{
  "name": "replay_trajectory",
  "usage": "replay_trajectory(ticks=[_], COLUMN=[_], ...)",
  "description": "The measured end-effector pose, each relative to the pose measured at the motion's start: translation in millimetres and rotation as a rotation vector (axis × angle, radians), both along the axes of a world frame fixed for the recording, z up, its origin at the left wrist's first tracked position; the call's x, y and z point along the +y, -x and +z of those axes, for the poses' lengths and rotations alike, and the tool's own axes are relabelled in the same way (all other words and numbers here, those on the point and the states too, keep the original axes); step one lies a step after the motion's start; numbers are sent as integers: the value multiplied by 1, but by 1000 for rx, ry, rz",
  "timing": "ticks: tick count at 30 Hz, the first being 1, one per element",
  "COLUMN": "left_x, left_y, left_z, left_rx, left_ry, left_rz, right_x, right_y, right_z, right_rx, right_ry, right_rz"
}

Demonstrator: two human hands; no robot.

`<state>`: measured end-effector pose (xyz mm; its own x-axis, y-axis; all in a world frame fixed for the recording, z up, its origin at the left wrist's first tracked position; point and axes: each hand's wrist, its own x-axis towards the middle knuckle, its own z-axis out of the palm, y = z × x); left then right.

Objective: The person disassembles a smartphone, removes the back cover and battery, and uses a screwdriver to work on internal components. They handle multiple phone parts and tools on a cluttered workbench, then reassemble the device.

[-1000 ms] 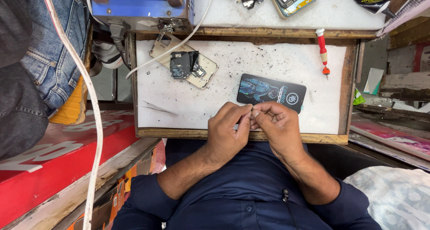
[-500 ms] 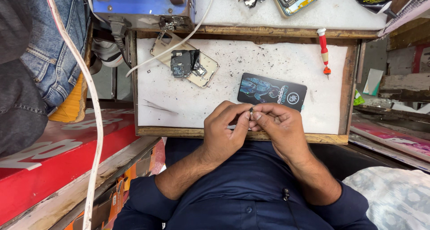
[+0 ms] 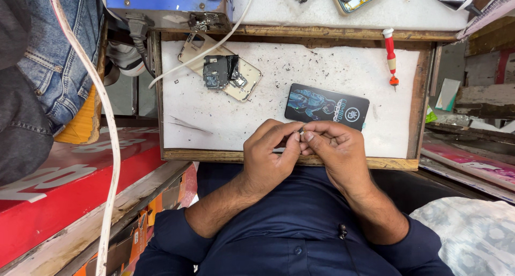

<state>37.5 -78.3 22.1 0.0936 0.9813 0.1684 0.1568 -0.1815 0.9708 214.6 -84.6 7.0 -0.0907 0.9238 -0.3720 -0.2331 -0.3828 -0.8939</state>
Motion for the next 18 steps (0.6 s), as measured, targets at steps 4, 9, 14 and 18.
replay_trajectory(ticks=[4, 9, 14, 18], left_x=[0, 0, 1, 2], left_y=[1, 1, 2, 3], left_z=[-1, 1, 1, 0], left_rx=[21, 17, -28, 2], left_ry=[-1, -7, 62, 45], left_rz=[-6, 3, -3, 5], right_x=[0, -1, 1, 0], right_y=[0, 0, 2, 4], right_z=[1, 1, 3, 8], right_rx=[-14, -10, -48, -113], right_ry=[-11, -11, -34, -48], right_rz=[10, 6, 19, 25])
